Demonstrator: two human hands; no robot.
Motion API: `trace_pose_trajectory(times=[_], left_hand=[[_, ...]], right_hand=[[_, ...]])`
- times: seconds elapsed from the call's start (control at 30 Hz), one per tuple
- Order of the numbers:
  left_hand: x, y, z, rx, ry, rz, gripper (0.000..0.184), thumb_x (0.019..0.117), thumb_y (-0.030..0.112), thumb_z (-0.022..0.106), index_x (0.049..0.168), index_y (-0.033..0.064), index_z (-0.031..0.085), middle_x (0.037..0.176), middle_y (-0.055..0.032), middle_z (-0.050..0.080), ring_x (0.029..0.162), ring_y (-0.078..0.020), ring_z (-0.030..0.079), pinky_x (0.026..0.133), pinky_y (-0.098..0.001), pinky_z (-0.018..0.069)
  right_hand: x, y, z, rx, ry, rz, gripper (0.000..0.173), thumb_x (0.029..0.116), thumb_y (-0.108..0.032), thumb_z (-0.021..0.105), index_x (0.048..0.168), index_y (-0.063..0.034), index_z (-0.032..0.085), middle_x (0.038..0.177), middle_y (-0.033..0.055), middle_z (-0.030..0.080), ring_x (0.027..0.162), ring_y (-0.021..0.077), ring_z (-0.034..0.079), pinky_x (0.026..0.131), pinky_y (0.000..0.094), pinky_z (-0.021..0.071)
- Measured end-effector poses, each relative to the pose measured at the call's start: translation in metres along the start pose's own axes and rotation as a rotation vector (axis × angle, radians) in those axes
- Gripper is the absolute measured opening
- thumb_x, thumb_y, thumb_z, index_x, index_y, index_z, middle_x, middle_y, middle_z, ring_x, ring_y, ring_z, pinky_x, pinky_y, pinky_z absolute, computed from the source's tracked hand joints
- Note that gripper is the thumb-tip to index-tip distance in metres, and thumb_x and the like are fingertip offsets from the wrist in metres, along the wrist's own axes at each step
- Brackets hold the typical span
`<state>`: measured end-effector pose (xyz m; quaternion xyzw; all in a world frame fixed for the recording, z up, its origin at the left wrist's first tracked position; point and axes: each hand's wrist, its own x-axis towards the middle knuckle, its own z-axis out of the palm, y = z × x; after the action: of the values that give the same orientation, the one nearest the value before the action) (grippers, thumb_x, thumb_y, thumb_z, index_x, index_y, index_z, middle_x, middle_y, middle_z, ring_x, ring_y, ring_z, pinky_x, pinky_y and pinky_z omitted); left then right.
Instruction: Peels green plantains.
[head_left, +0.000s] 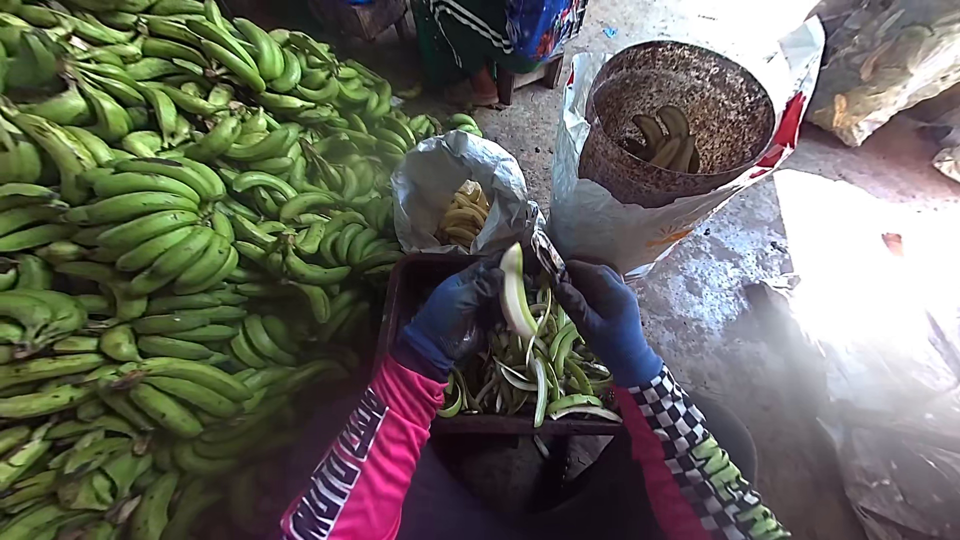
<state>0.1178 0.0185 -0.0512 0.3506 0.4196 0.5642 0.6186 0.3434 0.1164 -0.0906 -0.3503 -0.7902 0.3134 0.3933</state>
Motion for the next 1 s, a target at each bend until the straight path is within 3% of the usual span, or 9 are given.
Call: trace_pose_trajectory(times=[0.1, 0.2, 0.33, 0.43, 0.53, 0.67, 0.8, 0.87, 1.0], left_hand=[[0.007, -0.004, -0.013, -0.157, 0.12, 0.047, 0.036, 0.1097, 0.026, 0.041, 0.142, 0.017, 0.055, 0.117, -0.0079, 0.07, 0.096, -0.0168, 0.07, 0.079, -0.0342, 0.0607], [0.008, 0.0, -0.017, -0.163, 0.072, 0.037, 0.037, 0.11, 0.025, 0.037, 0.141, 0.0144, 0.054, 0.115, -0.0107, 0.069, 0.092, -0.0179, 0.069, 0.076, -0.0333, 0.0602], [0.002, 0.003, -0.011, 0.02, -0.138, -0.04, 0.041, 0.1057, 0.025, 0.05, 0.144, 0.0126, 0.054, 0.114, -0.0118, 0.069, 0.091, -0.0171, 0.068, 0.077, -0.0333, 0.0598], [0.001, 0.003, -0.012, 0.041, -0.205, -0.063, 0.048, 0.1028, 0.028, 0.054, 0.149, 0.0126, 0.051, 0.12, -0.0145, 0.067, 0.094, -0.0194, 0.069, 0.079, -0.0351, 0.06], [0.003, 0.004, -0.013, 0.046, -0.112, -0.014, 0.049, 0.1033, 0.028, 0.052, 0.15, 0.0138, 0.049, 0.118, -0.0137, 0.067, 0.094, -0.02, 0.068, 0.08, -0.0354, 0.0595], [0.007, -0.006, -0.01, 0.105, 0.104, 0.043, 0.046, 0.1034, 0.022, 0.057, 0.148, 0.0193, 0.05, 0.123, -0.0095, 0.067, 0.102, -0.021, 0.068, 0.084, -0.042, 0.0599], [0.01, -0.018, 0.003, 0.024, 0.131, -0.019, 0.037, 0.0914, 0.011, 0.063, 0.128, 0.0085, 0.06, 0.102, -0.0104, 0.07, 0.089, -0.0186, 0.069, 0.078, -0.0367, 0.0601], [0.011, -0.013, 0.004, 0.061, 0.167, -0.037, 0.034, 0.0939, 0.012, 0.059, 0.127, 0.0057, 0.061, 0.101, -0.0117, 0.071, 0.087, -0.0194, 0.07, 0.077, -0.0373, 0.0606], [0.007, 0.009, -0.017, 0.204, 0.305, 0.071, 0.036, 0.1048, 0.034, 0.056, 0.133, 0.0131, 0.064, 0.109, -0.0074, 0.071, 0.087, -0.0186, 0.069, 0.073, -0.0376, 0.0596]], right_hand=[[-0.012, -0.008, -0.001, 0.051, -0.129, -0.085, 0.049, 0.0934, -0.052, 0.07, 0.127, -0.0156, 0.069, 0.108, 0.0034, 0.066, 0.086, 0.0141, 0.066, 0.071, 0.0401, 0.0614], [-0.016, -0.012, 0.003, 0.022, -0.253, -0.157, 0.047, 0.0929, -0.055, 0.07, 0.125, -0.0205, 0.072, 0.109, 0.0019, 0.066, 0.09, 0.0128, 0.066, 0.073, 0.0395, 0.0612], [-0.006, -0.005, 0.007, -0.135, -0.102, -0.056, 0.04, 0.095, -0.047, 0.07, 0.127, -0.0236, 0.071, 0.111, 0.0035, 0.067, 0.093, 0.0182, 0.067, 0.074, 0.0453, 0.0602], [0.009, 0.006, -0.002, -0.214, 0.052, 0.069, 0.045, 0.0999, -0.051, 0.061, 0.129, -0.0173, 0.069, 0.114, 0.0087, 0.068, 0.099, 0.0239, 0.067, 0.081, 0.0508, 0.0579], [0.008, 0.007, -0.007, -0.029, 0.139, 0.124, 0.064, 0.093, -0.062, 0.064, 0.13, -0.0103, 0.067, 0.111, 0.0076, 0.07, 0.094, 0.0181, 0.068, 0.081, 0.0448, 0.0597], [-0.011, -0.015, 0.01, 0.177, -0.01, 0.021, 0.069, 0.0822, -0.037, 0.086, 0.139, -0.0083, 0.058, 0.1, 0.0043, 0.069, 0.077, 0.0138, 0.065, 0.069, 0.0381, 0.0605], [-0.027, -0.024, 0.039, -0.179, -0.004, -0.085, 0.053, 0.0845, -0.038, 0.08, 0.131, -0.0143, 0.069, 0.108, 0.0051, 0.075, 0.098, 0.0204, 0.071, 0.087, 0.0453, 0.0603], [-0.026, -0.021, 0.043, -0.194, 0.047, -0.066, 0.047, 0.0859, -0.035, 0.078, 0.126, -0.0126, 0.071, 0.106, 0.0055, 0.075, 0.098, 0.0205, 0.071, 0.087, 0.0443, 0.0603], [-0.026, -0.015, 0.037, -0.149, 0.099, -0.068, 0.046, 0.0876, -0.032, 0.077, 0.127, -0.0082, 0.069, 0.104, 0.0052, 0.075, 0.093, 0.0165, 0.071, 0.085, 0.042, 0.0613]])
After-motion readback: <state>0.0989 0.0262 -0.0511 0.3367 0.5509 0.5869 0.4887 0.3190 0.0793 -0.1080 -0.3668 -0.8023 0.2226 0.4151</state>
